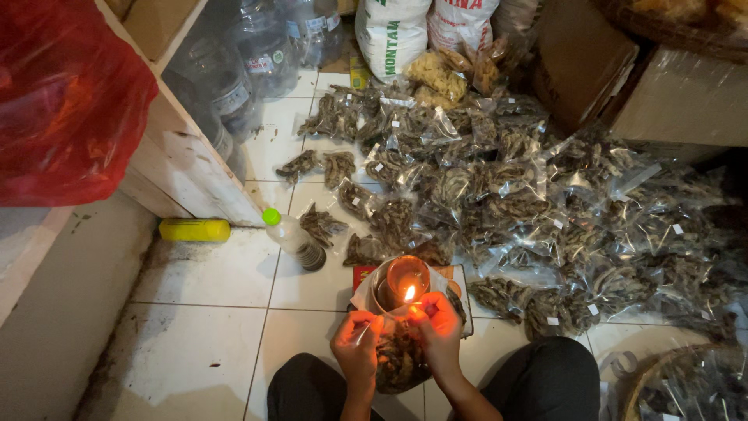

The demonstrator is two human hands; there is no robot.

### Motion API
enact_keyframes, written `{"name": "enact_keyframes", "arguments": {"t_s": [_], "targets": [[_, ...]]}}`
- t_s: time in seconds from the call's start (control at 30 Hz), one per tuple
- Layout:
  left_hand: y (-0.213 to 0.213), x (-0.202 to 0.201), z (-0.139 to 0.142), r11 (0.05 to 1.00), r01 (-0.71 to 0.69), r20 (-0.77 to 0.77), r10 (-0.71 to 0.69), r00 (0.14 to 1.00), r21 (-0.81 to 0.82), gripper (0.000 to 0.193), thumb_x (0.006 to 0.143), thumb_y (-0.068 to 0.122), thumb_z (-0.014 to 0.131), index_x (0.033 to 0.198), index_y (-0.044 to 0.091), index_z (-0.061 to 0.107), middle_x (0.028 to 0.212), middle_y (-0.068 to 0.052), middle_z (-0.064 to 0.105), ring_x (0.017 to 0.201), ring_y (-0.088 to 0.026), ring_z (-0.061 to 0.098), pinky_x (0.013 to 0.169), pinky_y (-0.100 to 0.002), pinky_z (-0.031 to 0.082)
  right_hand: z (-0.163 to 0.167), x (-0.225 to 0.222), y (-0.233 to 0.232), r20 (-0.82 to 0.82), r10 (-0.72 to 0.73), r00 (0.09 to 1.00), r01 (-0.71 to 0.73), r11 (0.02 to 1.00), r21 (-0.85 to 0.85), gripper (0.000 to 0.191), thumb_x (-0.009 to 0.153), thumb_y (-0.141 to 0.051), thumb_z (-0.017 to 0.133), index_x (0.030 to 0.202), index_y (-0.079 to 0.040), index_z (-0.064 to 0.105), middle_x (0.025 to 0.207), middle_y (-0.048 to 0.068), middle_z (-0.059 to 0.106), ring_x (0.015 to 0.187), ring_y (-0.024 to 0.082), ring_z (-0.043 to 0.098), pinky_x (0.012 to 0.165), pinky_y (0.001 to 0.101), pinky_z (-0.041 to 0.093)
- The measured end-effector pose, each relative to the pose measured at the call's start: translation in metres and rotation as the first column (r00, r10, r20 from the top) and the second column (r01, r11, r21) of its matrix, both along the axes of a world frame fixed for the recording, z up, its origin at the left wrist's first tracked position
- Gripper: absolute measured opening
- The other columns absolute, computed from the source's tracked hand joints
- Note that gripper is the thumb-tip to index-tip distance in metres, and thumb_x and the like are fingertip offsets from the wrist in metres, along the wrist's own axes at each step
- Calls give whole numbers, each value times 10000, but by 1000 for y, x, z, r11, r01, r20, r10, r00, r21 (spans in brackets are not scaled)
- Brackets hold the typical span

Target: The person sits on the floor and heat-seals small clear plastic bags filled with dried seahorses over the flame of a small oil lamp, pressing the open edge to close each bag. They place each finished bag with a pile of sealed bags on the floor and pick up the next open bag to repeat the sealing.

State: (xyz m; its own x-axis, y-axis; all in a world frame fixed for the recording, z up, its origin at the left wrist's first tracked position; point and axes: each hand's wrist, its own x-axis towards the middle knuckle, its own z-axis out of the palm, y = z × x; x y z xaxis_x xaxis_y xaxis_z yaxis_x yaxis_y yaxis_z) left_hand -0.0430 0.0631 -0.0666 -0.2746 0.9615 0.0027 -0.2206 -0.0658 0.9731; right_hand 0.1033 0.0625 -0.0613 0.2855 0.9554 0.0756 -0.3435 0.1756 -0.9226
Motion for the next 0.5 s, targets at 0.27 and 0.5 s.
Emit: {"name": "enact_keyframes", "arguments": {"t_s": [0.27, 0.5], "targets": [[-1, -1, -6, 1000, 1, 80, -2, 997, 11, 111, 851, 58, 761, 835, -8, 673, 704, -9, 665, 651, -79, 614, 606, -212, 462, -6, -1, 0, -19, -39, 999, 37, 997, -63, 103, 904, -77, 671, 955, -20, 603, 841, 34, 638, 697, 87, 580, 612, 221, 480], [-1, -3, -11, 1000, -5, 76, 5, 997, 4, 116, 846, 54, 771, 844, -14, 676, 665, -19, 620, 615, -105, 615, 583, -227, 441, -1, -4, -2, -149, -12, 989, -4, 994, -110, 120, 912, -97, 680, 935, -28, 583, 848, 52, 646, 683, 101, 567, 571, 225, 446]]}}
